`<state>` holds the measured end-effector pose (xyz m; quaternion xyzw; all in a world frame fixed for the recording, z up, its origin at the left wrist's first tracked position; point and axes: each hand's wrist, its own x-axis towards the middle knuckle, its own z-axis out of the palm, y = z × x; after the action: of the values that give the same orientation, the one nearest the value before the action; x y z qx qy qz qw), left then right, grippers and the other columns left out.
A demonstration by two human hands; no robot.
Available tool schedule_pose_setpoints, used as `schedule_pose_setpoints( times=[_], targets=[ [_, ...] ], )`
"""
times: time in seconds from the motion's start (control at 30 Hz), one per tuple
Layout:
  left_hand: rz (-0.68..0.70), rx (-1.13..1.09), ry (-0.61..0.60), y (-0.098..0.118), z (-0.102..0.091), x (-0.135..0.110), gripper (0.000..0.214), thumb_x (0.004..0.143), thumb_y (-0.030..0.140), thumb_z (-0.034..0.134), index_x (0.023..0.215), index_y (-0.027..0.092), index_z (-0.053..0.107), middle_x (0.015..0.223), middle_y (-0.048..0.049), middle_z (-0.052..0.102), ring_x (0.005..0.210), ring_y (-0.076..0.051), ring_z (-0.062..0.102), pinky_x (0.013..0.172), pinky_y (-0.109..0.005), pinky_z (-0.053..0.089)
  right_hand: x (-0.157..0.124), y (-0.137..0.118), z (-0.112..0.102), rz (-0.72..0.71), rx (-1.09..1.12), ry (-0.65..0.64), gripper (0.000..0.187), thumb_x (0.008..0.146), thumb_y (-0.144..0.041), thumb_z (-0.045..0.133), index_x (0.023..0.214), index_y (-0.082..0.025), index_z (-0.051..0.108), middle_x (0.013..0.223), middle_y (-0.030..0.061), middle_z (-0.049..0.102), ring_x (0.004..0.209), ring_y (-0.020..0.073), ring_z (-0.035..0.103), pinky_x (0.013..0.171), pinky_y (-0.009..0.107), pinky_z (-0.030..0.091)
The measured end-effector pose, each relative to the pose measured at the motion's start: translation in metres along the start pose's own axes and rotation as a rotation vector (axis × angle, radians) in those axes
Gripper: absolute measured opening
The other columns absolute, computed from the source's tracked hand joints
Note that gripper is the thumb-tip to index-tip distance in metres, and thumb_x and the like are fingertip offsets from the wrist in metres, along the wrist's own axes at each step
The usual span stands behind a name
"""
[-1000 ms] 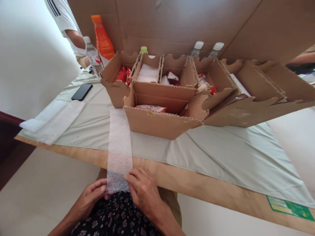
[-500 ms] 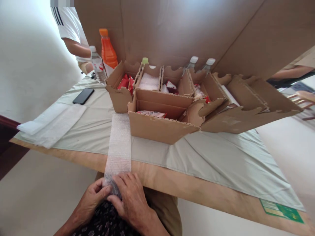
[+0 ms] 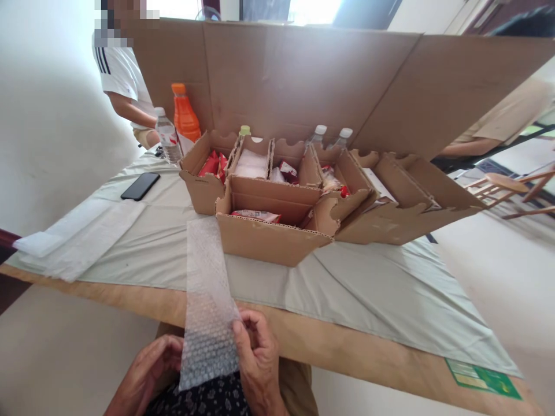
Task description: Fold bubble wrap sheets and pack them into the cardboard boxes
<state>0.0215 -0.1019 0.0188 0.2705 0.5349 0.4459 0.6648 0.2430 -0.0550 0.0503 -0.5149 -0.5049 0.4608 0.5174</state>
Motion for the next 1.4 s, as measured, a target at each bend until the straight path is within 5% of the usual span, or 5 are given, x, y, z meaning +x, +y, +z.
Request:
schedule_pose_setpoints(
  times=[0.37, 0.77, 0.93, 1.23, 1.4],
  targets=[
    [-0.116, -0.046, 0.051, -0.003, 0.018, 0.006, 0.041, 0.075, 0.060, 0.077, 0.076, 0.019, 0.072, 0.075, -0.0010, 0.070, 0.072, -0.018, 0.060, 0.071, -0.027, 0.046, -0.018, 0.024, -0.010, 0.102, 0.095, 0.107, 0.025, 0.094, -0.048, 0.065, 0.092, -0.023, 0.060, 0.087, 0.0034, 0.073, 0.079, 0.0179, 0.070, 0.072, 0.026, 0.057],
    [-0.093, -0.154, -0.022, -0.009, 0.008, -0.004, 0.035, 0.076, 0.051, 0.079, 0.094, 0.021, 0.073, 0.067, 0.0039, 0.064, 0.059, -0.013, 0.051, 0.061, -0.025, 0.042, -0.012, -0.010, 0.013, -0.545, -0.417, -0.517, 0.028, 0.096, -0.044, 0.061, 0.118, -0.028, 0.069, 0.123, 0.0065, 0.074, 0.119, 0.0281, 0.065, 0.103, 0.046, 0.050],
    [-0.079, -0.172, -0.022, -0.008, 0.000, -0.006, 0.037, 0.077, 0.053, 0.077, 0.098, 0.022, 0.077, 0.084, -0.0024, 0.072, 0.068, -0.016, 0.056, 0.062, -0.027, 0.048, -0.012, -0.007, 0.011, -0.566, -0.537, -0.434, 0.021, 0.092, -0.024, 0.063, 0.113, -0.027, 0.067, 0.118, 0.0059, 0.075, 0.116, 0.0268, 0.067, 0.099, 0.045, 0.053],
    [-0.175, -0.224, -0.089, -0.001, -0.013, -0.001, 0.063, 0.069, 0.067, 0.081, 0.107, 0.018, 0.074, 0.081, -0.0079, 0.074, 0.064, -0.018, 0.061, 0.054, -0.027, 0.050, -0.018, 0.019, -0.004, -0.699, -0.969, -0.420, 0.067, 0.084, -0.007, 0.052, 0.148, -0.023, 0.048, 0.149, 0.0134, 0.057, 0.137, 0.0292, 0.053, 0.105, 0.048, 0.050],
    [-0.182, -0.199, -0.170, 0.004, -0.019, 0.006, 0.058, 0.067, 0.062, 0.084, 0.106, 0.022, 0.074, 0.082, -0.0053, 0.073, 0.059, -0.015, 0.059, 0.054, -0.026, 0.048, -0.008, 0.028, 0.017, -0.764, -0.812, -0.385, 0.035, 0.091, -0.027, 0.053, 0.124, -0.026, 0.064, 0.140, 0.0101, 0.063, 0.130, 0.0294, 0.057, 0.097, 0.044, 0.052]
  ],
)
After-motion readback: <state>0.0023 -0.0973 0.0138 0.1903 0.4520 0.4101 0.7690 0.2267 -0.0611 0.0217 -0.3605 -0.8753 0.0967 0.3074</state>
